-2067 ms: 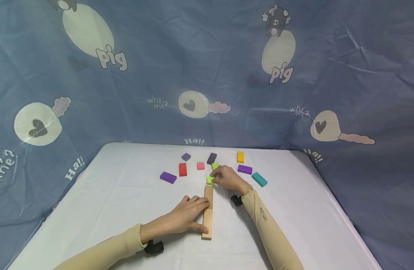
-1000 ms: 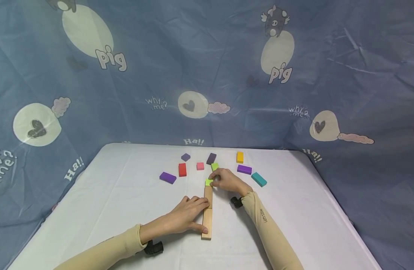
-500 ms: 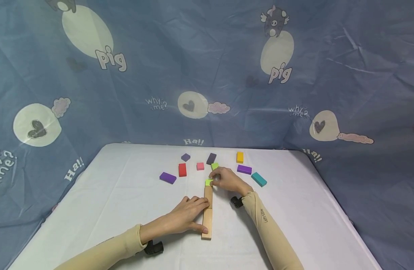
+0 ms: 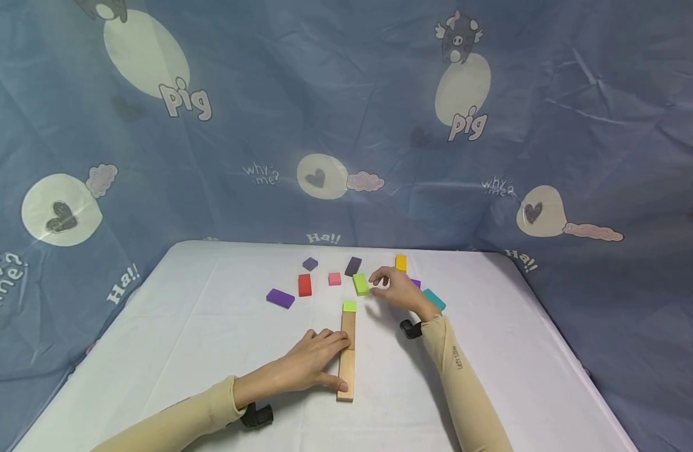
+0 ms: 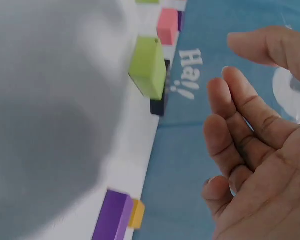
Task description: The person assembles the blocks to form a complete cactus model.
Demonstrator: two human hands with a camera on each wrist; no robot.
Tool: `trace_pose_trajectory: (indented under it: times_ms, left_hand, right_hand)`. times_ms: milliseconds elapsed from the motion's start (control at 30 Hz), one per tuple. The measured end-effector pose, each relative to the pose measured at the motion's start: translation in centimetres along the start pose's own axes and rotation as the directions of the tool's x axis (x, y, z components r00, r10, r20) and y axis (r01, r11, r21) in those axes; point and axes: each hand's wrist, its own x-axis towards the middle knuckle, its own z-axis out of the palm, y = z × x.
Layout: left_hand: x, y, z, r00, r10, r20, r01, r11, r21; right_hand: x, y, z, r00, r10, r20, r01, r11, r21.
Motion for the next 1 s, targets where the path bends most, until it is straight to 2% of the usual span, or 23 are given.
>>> trace_pose_trajectory:
  times_ms: [333,533,1000]
  left_hand:
    - [-0.1,0.1,0.1,1.0,-0.007,0.021,0.007,1.0,-0.005]
    - [-0.1,0.1,0.0,0.999,-0.014,0.031,0.014,1.0,-0.009]
    - [0.0,0.1,-0.1,1.0,-0.012,0.027,0.012,1.0,-0.016]
  right_hand:
    - [-0.9,2.1,-2.4,0.989,0.123,-0.084,-0.121,0.992,0.028]
    - [-1.5,3.9,-3.4,0.982,0.149,-0.114,-0.154,0.987,-0.037]
    - [-2.2,5.6,-4.2,0.961,0.262,-0.091,-0.273,0.949,-0.155]
